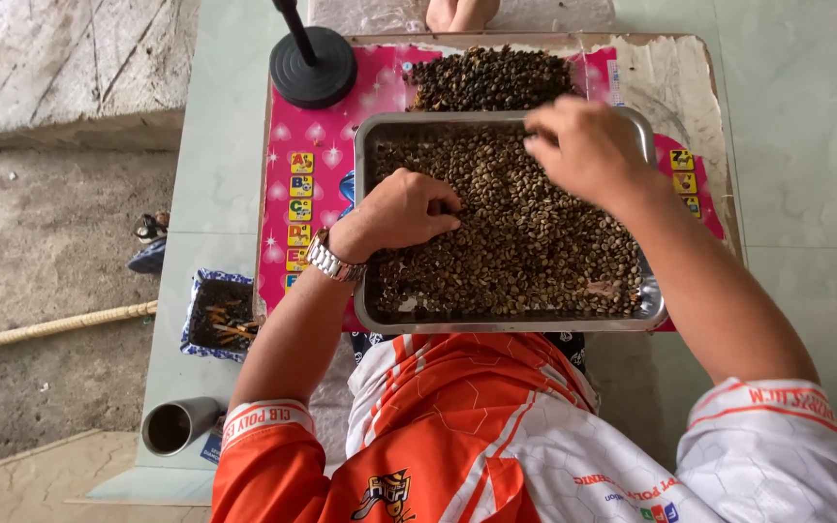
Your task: Manual sorting of coffee beans to remove defects in a metal tray.
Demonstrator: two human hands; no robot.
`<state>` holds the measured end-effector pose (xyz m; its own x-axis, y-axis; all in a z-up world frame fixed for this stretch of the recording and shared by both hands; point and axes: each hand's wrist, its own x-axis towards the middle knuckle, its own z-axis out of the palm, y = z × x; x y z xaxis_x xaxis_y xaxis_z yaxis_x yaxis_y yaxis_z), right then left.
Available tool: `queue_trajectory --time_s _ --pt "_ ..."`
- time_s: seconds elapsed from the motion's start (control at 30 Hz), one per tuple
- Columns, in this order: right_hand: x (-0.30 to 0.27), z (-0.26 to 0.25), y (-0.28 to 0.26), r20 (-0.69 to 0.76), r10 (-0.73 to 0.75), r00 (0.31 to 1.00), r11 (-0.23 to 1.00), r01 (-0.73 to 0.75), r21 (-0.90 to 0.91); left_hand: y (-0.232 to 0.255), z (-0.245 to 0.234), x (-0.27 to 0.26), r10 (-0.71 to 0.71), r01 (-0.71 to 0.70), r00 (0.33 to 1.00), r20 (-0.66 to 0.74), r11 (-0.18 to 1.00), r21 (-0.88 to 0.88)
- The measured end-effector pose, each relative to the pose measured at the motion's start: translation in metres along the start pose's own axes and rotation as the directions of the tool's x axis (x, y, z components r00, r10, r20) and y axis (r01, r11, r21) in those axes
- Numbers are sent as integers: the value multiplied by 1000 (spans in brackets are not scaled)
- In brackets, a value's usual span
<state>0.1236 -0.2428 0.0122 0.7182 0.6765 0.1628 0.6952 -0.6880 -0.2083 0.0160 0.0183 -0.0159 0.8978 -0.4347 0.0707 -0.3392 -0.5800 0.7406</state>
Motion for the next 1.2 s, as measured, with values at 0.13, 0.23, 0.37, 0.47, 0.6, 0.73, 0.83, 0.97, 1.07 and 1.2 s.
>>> queue_trajectory --time_s 0.13,0.23,0.37,0.47,0.6,0.73,0.83,0.97,1.07,1.2 --pt "-28 -13 -39 391 215 895 976 -204 -71 -14 5 5 -73 75 996 50 997 -28" --pt "-47 -10 -67 426 104 899 995 -98 -36 -14 5 2 -58 59 998 38 997 -44" --pt "-77 -20 -89 457 -67 887 996 84 -19 -7 3 1 -87 87 995 39 996 -18" --pt "-90 -30 -82 474 -158 866 987 138 78 2 -1 2 -92 92 994 55 996 4" --pt "-75 -9 -45 354 -121 928 992 124 15 7 2 3 -155 130 970 187 982 140" --pt "-44 3 -40 165 -95 982 992 80 93 3 8 1 -157 122 953 257 982 145" --pt "-29 45 -22 150 -95 984 995 98 -17 17 4 7 -153 136 958 242 987 84" --pt "-31 56 -17 147 -70 987 997 75 -32 5 -2 16 -152 136 980 126 982 130" --pt "-39 40 -10 143 -60 988 998 58 20 -10 0 20 -181 159 982 47 940 302" --pt "-47 -9 -23 118 -12 993 989 -6 147 -6 7 12 -203 159 976 78 911 380"
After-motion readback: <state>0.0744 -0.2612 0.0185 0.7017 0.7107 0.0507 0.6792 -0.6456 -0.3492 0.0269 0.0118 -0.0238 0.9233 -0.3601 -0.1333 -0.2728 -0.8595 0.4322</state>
